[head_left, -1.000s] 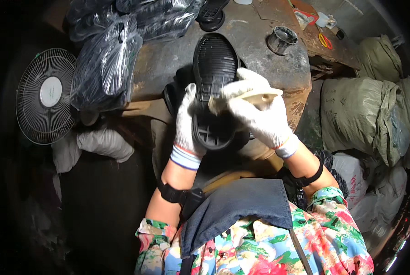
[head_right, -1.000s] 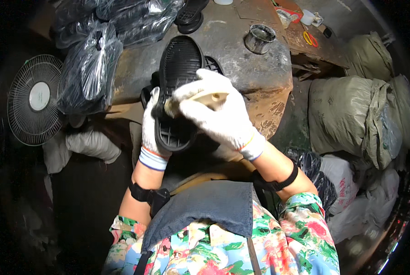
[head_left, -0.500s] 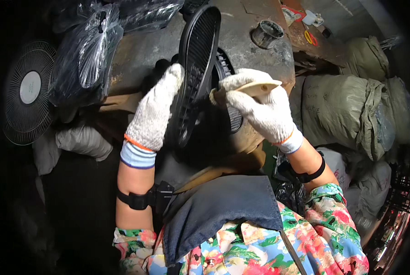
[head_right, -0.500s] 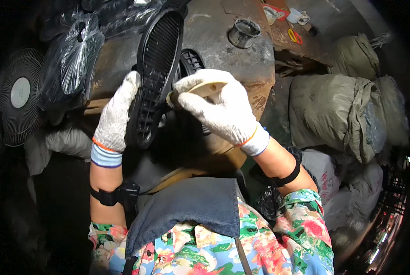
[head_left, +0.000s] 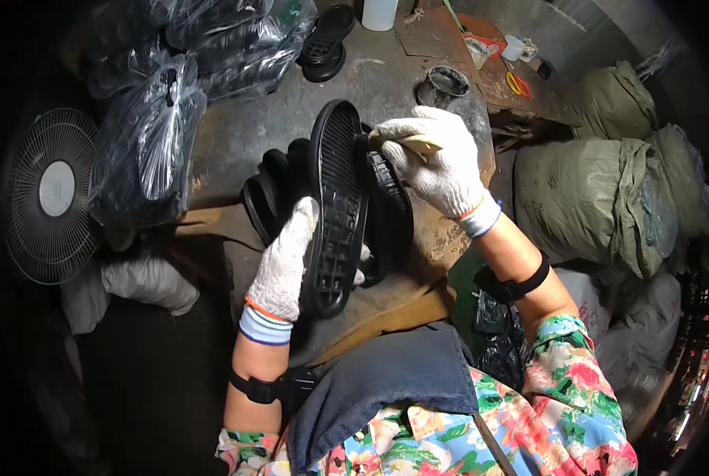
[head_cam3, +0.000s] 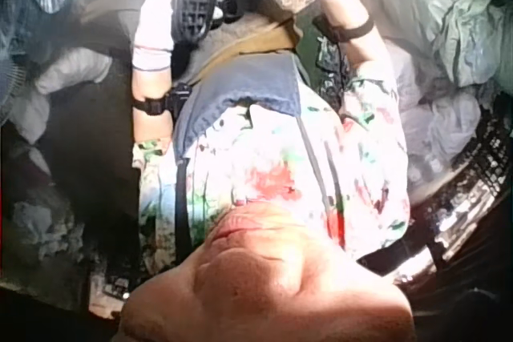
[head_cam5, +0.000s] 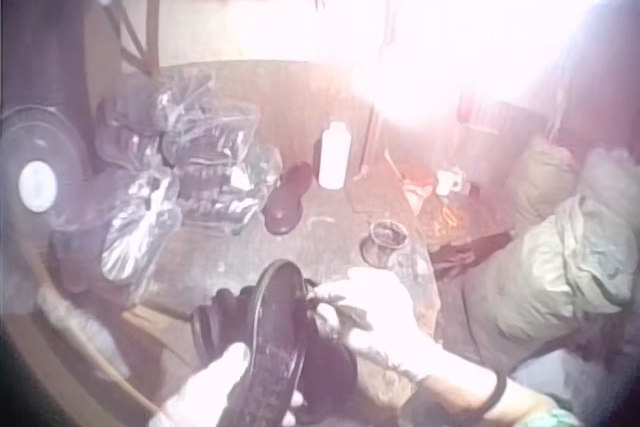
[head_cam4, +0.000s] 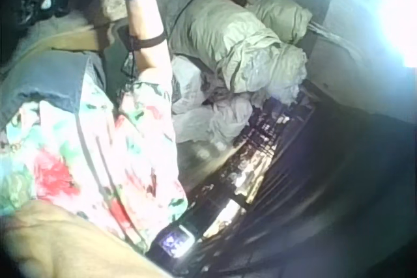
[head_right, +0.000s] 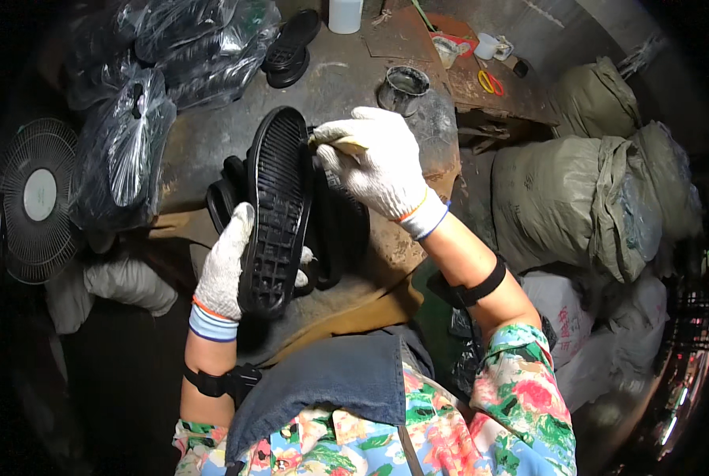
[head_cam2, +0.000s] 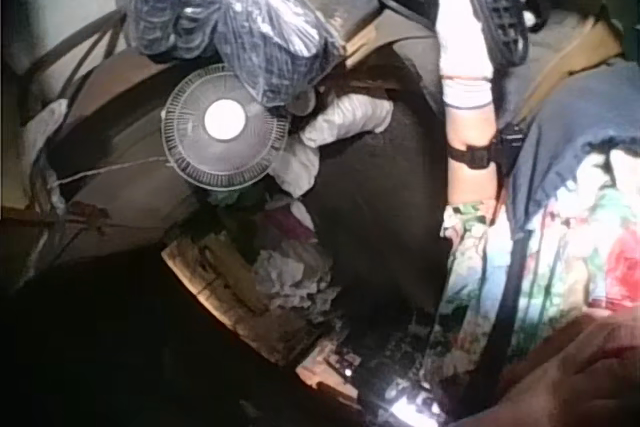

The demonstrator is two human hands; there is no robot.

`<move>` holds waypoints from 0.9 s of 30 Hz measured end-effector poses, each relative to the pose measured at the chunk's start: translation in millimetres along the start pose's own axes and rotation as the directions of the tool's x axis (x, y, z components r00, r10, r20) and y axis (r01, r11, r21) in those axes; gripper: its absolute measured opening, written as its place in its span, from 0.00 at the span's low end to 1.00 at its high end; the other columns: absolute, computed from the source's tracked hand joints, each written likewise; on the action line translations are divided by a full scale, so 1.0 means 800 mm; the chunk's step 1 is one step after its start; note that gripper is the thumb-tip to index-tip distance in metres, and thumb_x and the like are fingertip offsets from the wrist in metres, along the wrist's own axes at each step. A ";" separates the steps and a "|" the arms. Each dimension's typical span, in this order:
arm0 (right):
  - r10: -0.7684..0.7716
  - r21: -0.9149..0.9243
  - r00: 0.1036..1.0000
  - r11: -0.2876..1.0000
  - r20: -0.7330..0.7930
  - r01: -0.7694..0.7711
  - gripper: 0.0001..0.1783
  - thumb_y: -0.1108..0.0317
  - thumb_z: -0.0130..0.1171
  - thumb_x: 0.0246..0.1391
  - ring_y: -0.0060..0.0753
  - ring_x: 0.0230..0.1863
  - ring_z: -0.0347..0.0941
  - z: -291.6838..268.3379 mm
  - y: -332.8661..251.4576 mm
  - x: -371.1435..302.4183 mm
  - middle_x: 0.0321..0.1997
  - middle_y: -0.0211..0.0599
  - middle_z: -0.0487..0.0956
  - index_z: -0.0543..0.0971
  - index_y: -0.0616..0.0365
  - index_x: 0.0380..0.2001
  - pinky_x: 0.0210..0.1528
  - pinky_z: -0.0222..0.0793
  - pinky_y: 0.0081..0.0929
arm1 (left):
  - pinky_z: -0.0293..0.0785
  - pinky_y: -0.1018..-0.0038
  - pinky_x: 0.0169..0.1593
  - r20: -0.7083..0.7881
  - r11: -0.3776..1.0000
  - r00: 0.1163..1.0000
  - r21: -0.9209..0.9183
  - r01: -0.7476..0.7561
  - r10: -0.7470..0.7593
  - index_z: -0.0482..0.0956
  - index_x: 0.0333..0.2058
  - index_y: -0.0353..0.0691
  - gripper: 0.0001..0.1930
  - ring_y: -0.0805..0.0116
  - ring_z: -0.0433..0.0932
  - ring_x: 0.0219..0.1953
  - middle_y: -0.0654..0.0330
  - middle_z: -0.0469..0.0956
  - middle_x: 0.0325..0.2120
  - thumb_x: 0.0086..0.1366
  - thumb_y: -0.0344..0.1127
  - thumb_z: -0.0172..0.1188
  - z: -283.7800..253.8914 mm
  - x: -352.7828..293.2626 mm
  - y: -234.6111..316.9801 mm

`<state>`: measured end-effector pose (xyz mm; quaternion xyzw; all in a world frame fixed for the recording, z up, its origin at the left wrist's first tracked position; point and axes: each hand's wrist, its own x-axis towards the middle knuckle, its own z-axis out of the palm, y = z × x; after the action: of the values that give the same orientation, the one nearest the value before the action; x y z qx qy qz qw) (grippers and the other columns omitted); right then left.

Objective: Applying adhesive to shoe soles using a brush and a pot of glue.

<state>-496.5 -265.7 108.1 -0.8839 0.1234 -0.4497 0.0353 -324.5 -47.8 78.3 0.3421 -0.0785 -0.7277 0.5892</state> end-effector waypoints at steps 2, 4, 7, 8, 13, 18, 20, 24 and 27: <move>-0.019 -0.052 0.999 0.998 0.029 0.021 0.09 0.63 0.73 0.49 0.40 0.34 0.80 0.001 0.009 0.016 0.29 0.30 0.85 0.88 0.45 0.36 0.43 0.75 0.33 | 0.88 0.51 0.46 0.012 0.999 1.000 -0.022 0.023 -0.023 0.73 0.63 0.35 0.35 0.49 0.88 0.42 0.44 0.85 0.46 0.80 0.63 0.39 0.003 0.005 0.001; -0.041 -0.016 0.995 0.999 0.088 0.043 0.10 0.62 0.73 0.50 0.39 0.34 0.79 0.006 0.017 0.037 0.30 0.30 0.86 0.87 0.46 0.36 0.41 0.73 0.34 | 0.84 0.37 0.48 0.109 0.975 0.993 -0.212 0.070 -0.048 0.67 0.66 0.32 0.38 0.35 0.84 0.46 0.38 0.81 0.51 0.80 0.64 0.37 0.005 0.003 0.001; -0.167 -0.068 0.986 0.984 0.009 0.167 0.09 0.62 0.72 0.50 0.40 0.35 0.80 0.022 0.019 0.050 0.30 0.30 0.86 0.88 0.47 0.36 0.44 0.75 0.35 | 0.78 0.27 0.52 0.257 0.929 0.966 -0.346 0.133 -0.042 0.62 0.70 0.30 0.40 0.25 0.80 0.54 0.34 0.73 0.61 0.80 0.64 0.36 0.007 0.006 0.009; -0.164 -0.058 0.986 0.985 0.009 0.164 0.09 0.62 0.72 0.50 0.40 0.35 0.80 0.028 0.018 0.054 0.30 0.30 0.86 0.88 0.47 0.36 0.44 0.75 0.35 | 0.76 0.24 0.53 0.320 0.914 0.947 -0.370 0.167 -0.043 0.59 0.72 0.30 0.40 0.25 0.76 0.58 0.36 0.67 0.68 0.80 0.63 0.36 0.007 0.010 0.012; -0.066 0.123 0.994 0.989 -0.087 0.077 0.08 0.65 0.72 0.51 0.38 0.34 0.81 0.036 -0.004 0.061 0.33 0.30 0.87 0.89 0.48 0.36 0.44 0.76 0.33 | 0.77 0.28 0.55 0.331 0.898 0.943 -0.424 0.120 0.030 0.57 0.73 0.32 0.38 0.30 0.78 0.59 0.38 0.66 0.69 0.80 0.60 0.36 0.009 0.011 0.013; 0.215 0.240 0.971 0.953 -0.103 -0.186 0.07 0.65 0.72 0.54 0.39 0.31 0.82 0.043 0.013 0.010 0.36 0.33 0.89 0.89 0.51 0.37 0.38 0.78 0.31 | 0.78 0.32 0.54 0.401 0.868 0.916 -0.464 0.179 0.026 0.55 0.74 0.33 0.38 0.31 0.77 0.59 0.37 0.65 0.69 0.80 0.59 0.37 0.010 0.008 0.006; 0.312 0.295 0.950 0.910 -0.023 -0.291 0.07 0.65 0.70 0.56 0.39 0.35 0.82 0.047 0.004 0.003 0.38 0.34 0.88 0.89 0.52 0.37 0.41 0.78 0.32 | 0.78 0.32 0.54 0.405 0.873 0.914 -0.450 0.187 0.014 0.55 0.74 0.33 0.38 0.31 0.77 0.59 0.36 0.64 0.70 0.80 0.59 0.38 0.011 0.008 0.004; 0.193 0.437 0.973 0.870 0.126 -0.229 0.09 0.63 0.68 0.57 0.39 0.39 0.79 0.034 -0.043 0.011 0.39 0.32 0.88 0.89 0.51 0.40 0.47 0.76 0.34 | 0.78 0.29 0.53 0.362 0.891 0.932 -0.423 0.162 0.002 0.57 0.74 0.35 0.38 0.29 0.78 0.58 0.38 0.65 0.70 0.80 0.61 0.37 -0.002 0.000 0.002; 0.052 0.463 0.995 0.882 0.084 -0.085 0.10 0.64 0.69 0.57 0.39 0.42 0.80 0.017 -0.038 0.014 0.40 0.34 0.87 0.89 0.53 0.42 0.52 0.75 0.35 | 0.78 0.31 0.53 0.392 0.895 0.919 -0.422 0.141 0.040 0.60 0.73 0.36 0.37 0.30 0.78 0.57 0.39 0.67 0.69 0.80 0.61 0.37 -0.009 0.004 0.006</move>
<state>-473.4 -239.4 113.8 -0.8597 0.0416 -0.4337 0.2666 -317.1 -50.2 74.0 0.0493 -0.0178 -0.7950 0.6043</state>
